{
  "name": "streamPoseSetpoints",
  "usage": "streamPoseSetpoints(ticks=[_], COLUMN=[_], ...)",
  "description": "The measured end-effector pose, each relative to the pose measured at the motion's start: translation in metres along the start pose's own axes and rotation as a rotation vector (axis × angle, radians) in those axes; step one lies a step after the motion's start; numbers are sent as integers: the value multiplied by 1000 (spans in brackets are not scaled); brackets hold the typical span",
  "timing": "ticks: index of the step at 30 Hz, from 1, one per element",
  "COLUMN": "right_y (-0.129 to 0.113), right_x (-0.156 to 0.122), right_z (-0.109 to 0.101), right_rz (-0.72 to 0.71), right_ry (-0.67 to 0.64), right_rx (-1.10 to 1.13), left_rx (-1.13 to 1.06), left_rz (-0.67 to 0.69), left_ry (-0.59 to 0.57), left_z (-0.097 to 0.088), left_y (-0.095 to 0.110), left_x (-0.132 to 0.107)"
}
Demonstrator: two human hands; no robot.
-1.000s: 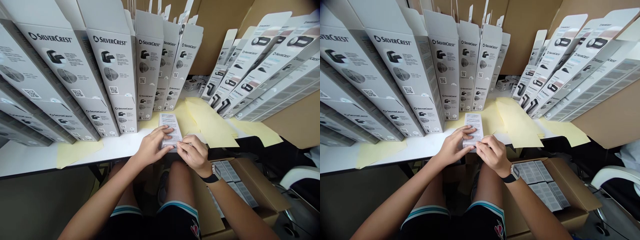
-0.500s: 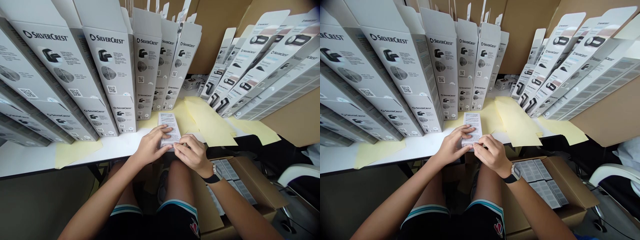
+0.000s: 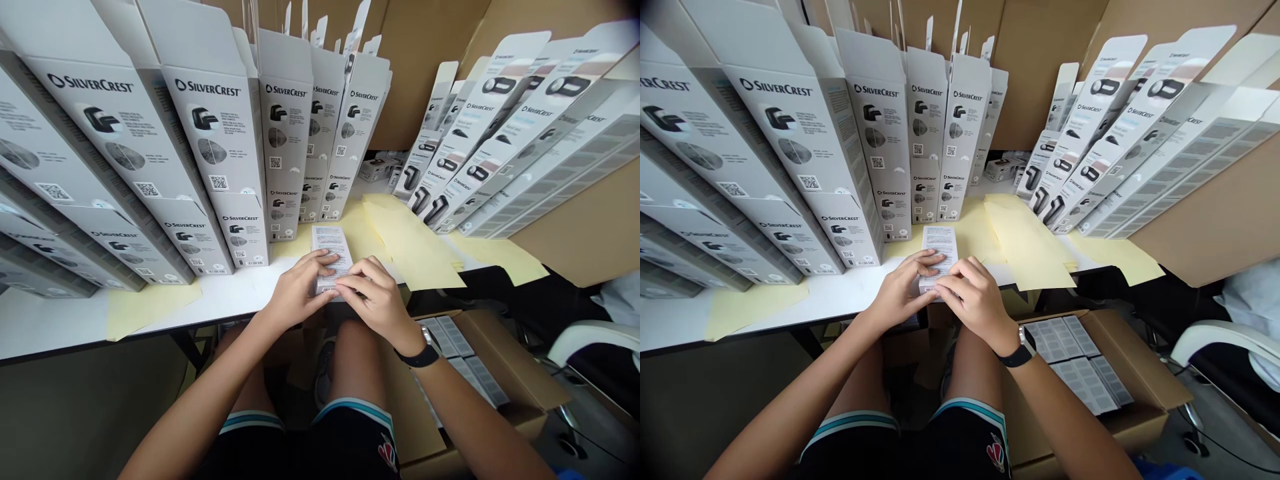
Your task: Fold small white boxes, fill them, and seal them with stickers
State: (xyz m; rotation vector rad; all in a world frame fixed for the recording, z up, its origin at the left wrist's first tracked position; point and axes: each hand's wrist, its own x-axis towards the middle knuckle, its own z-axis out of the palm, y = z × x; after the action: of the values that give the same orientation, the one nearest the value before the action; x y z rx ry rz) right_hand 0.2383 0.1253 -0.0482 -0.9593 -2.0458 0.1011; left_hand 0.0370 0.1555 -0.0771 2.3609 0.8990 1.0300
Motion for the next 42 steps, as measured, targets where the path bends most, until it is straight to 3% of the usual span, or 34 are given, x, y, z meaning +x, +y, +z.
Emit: streamPoseSetpoints(ticks=[7, 15, 22, 26, 31, 35, 39, 42], right_y=[2, 12, 14, 2, -5, 6, 14, 10], right_x=[-4, -9, -15, -10, -9, -17, -22, -20], right_z=[11, 13, 7, 12, 25, 23, 16, 18], right_rz=[-8, 83, 299, 380, 366, 298, 334, 357], right_ry=[29, 29, -11, 1, 93, 50, 7, 44], right_rx=[-52, 88, 406, 298, 171, 270, 390, 423], left_rx=[-25, -37, -42, -21, -12, -30, -18, -9], left_rz=[1, -16, -12, -6, -6, -4, -9, -7], left_ry=[-30, -37, -29, -28, -25, -27, -31, -32], left_z=[-2, -2, -2, -2, -1, -1, -1, -1], left_y=[-1, 0, 1, 1, 1, 1, 2, 2], left_x=[-1, -1, -1, -2, -2, -1, -1, -1])
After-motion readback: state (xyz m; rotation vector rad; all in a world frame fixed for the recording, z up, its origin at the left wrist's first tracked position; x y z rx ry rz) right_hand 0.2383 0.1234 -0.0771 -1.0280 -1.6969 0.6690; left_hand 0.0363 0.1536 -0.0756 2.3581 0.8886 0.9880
